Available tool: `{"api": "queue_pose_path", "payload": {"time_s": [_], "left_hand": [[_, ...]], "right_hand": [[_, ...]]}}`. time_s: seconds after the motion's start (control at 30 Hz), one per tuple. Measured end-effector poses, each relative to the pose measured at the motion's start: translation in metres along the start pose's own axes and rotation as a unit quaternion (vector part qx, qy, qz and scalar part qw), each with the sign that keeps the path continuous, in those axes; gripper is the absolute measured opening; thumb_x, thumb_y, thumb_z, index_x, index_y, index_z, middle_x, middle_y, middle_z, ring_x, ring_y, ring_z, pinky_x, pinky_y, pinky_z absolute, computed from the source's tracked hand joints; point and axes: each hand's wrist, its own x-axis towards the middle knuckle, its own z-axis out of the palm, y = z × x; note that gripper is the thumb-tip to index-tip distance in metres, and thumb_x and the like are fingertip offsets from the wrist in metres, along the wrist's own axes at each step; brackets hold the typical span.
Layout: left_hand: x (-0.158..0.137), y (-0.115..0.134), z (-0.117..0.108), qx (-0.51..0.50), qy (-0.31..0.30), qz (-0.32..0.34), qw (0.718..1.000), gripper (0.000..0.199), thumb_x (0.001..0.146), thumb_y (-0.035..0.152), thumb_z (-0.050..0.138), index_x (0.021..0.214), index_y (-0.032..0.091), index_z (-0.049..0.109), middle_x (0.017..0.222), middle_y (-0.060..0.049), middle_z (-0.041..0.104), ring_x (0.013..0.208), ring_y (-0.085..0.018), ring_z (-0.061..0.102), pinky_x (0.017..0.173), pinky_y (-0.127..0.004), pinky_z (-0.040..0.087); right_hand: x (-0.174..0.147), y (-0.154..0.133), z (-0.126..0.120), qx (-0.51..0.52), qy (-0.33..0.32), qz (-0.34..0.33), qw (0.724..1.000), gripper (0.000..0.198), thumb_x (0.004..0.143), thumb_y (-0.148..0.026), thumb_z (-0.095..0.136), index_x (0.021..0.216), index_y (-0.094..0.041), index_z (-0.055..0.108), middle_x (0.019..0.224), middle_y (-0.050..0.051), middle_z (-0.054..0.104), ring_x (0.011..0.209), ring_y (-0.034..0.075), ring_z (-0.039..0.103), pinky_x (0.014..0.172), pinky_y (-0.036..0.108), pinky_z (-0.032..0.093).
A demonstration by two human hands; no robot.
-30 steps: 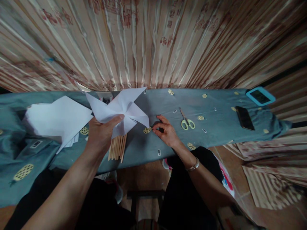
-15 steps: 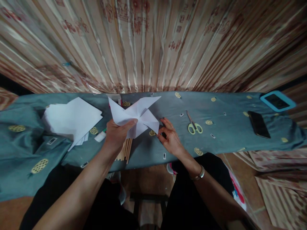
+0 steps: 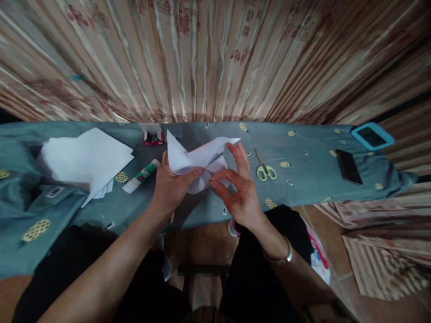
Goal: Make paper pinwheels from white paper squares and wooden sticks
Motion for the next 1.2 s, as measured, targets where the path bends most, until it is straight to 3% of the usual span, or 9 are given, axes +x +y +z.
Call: {"api": "queue_pose_path", "payload": {"time_s": [0.2,0.63,0.97,1.2], "left_hand": [[-0.008,-0.002,0.005,0.011,-0.033,0.005,0.999,0.022,0.06,0.028,0.083,0.075,0.015,0.075,0.071,-0.001,0.072,0.06,-0.015,0.064,0.057,-0.024,0.051],[-0.01,-0.001,0.007,0.013,-0.039,-0.007,0.999,0.019,0.059,0.025,0.082,0.074,0.016,0.075,0.07,0.0,0.073,0.06,-0.014,0.064,0.059,-0.024,0.052],[-0.01,-0.003,0.005,0.027,-0.067,0.008,0.997,0.018,0.062,0.023,0.081,0.077,0.016,0.075,0.073,-0.001,0.074,0.063,-0.014,0.065,0.062,-0.025,0.052],[-0.01,-0.003,0.005,0.046,-0.056,0.0,0.997,0.021,0.06,0.028,0.082,0.075,0.016,0.074,0.073,-0.002,0.074,0.064,-0.017,0.066,0.061,-0.028,0.053]], "right_hand": [[0.0,0.01,0.001,-0.004,0.03,0.001,1.0,0.007,0.087,-0.023,0.064,0.084,-0.028,0.069,0.152,-0.006,0.042,0.152,0.027,0.014,0.122,0.055,0.021],[0.001,0.019,0.0,0.005,0.002,0.009,1.0,0.005,0.085,-0.023,0.066,0.083,-0.026,0.07,0.157,-0.007,0.035,0.151,0.029,0.016,0.12,0.058,0.023],[0.0,0.019,-0.003,0.028,-0.02,0.029,0.999,0.006,0.085,-0.022,0.065,0.084,-0.024,0.07,0.156,-0.005,0.036,0.152,0.028,0.016,0.12,0.056,0.023],[0.0,0.02,-0.003,0.044,-0.029,0.042,0.998,0.005,0.085,-0.022,0.066,0.083,-0.024,0.071,0.155,-0.004,0.039,0.151,0.027,0.017,0.121,0.055,0.022]]}}
